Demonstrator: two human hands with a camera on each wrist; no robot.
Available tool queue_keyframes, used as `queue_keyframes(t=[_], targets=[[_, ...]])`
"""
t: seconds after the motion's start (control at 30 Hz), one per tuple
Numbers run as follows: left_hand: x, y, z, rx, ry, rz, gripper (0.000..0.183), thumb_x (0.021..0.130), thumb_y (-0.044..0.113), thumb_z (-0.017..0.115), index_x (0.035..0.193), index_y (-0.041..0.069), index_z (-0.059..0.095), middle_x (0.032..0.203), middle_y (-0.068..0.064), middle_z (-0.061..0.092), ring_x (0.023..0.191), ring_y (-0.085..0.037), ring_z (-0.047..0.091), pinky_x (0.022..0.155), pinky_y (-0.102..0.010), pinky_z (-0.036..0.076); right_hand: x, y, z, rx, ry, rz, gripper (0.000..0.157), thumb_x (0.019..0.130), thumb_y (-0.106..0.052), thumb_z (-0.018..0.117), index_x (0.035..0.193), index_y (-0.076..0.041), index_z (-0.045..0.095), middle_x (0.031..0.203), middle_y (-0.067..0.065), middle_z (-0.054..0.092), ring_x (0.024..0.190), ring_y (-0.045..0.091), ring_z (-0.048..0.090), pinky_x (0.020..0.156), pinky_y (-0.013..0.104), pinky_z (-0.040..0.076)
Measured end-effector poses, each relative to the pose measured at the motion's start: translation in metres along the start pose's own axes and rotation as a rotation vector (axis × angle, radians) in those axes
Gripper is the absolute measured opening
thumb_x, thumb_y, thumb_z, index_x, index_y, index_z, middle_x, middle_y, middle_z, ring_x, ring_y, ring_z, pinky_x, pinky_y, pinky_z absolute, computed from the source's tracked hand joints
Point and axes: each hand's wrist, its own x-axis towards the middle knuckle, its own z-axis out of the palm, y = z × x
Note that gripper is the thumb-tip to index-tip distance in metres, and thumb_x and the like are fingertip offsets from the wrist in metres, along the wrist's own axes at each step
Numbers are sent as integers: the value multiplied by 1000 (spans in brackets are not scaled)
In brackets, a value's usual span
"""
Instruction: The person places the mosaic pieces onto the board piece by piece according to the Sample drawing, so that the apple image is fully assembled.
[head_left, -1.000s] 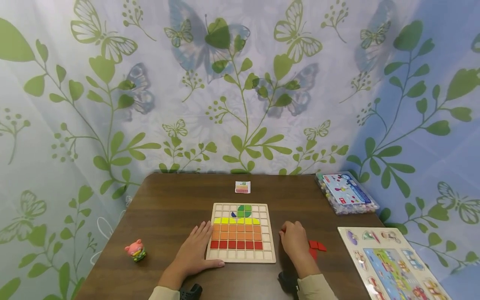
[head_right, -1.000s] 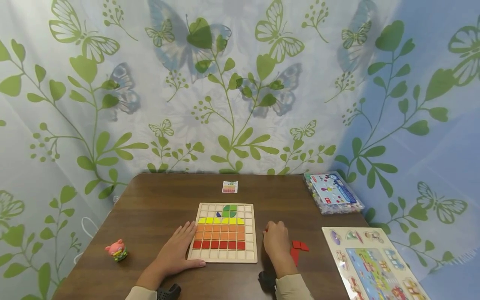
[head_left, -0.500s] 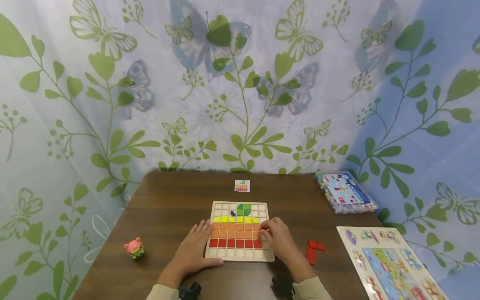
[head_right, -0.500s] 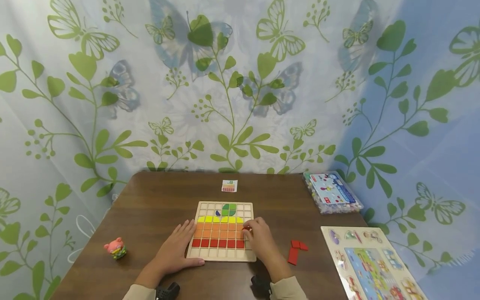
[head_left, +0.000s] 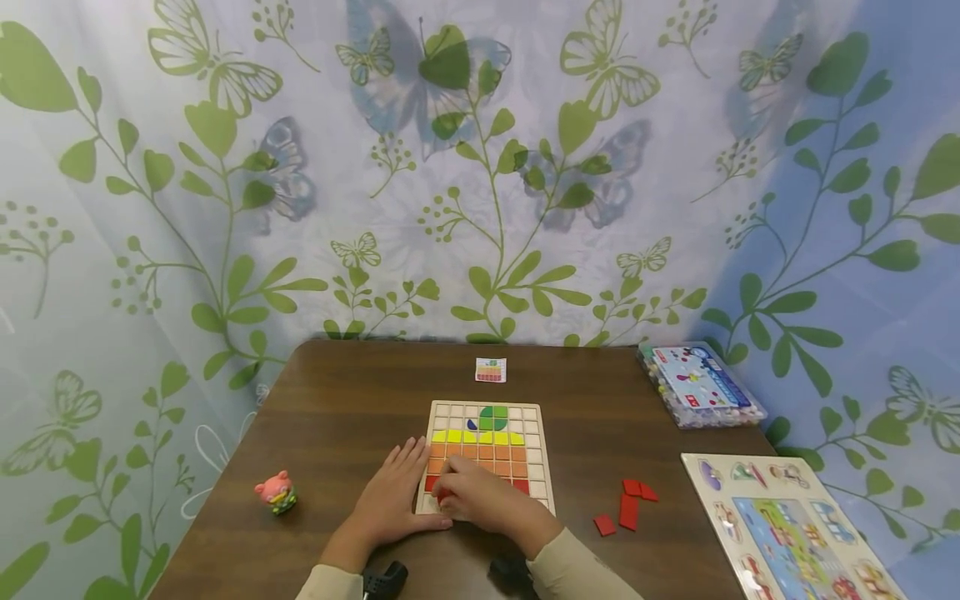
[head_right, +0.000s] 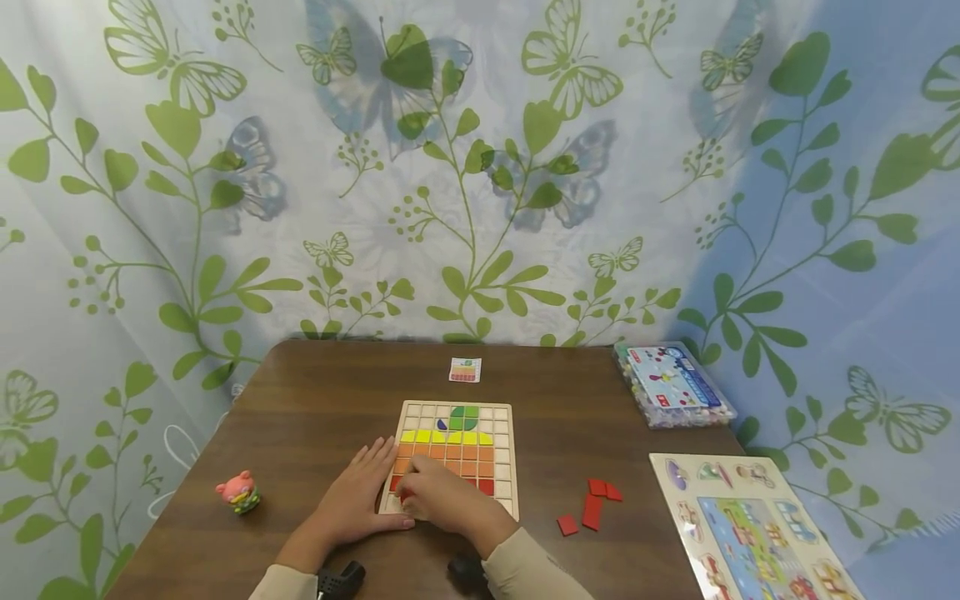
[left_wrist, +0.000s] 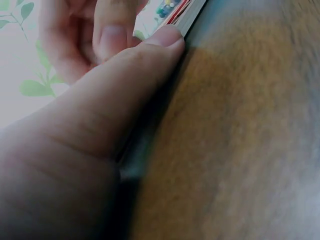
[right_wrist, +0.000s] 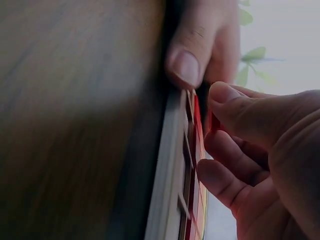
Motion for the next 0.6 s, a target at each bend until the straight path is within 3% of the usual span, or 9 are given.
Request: queue_keyframes(t=[0.2, 0.6], targets=[[-1, -6, 6, -12, 46, 29, 127, 79, 91, 59, 160, -4, 38, 167, -20, 32, 154, -37, 27, 124, -54, 20, 14, -3, 7, -112, -31, -95, 9, 97, -13, 78, 106, -16, 80, 104, -4, 56, 95, 6, 51, 85, 13, 42], [-2, -4, 1, 4, 55, 61, 124, 82, 88, 59, 159, -7, 39, 165, -23, 34, 153, -39, 30, 122, -57, 25, 18, -8, 9, -146, -31, -171, 13, 99, -9, 75, 104, -15, 85, 105, -4, 60, 98, 6, 54, 89, 10, 41]])
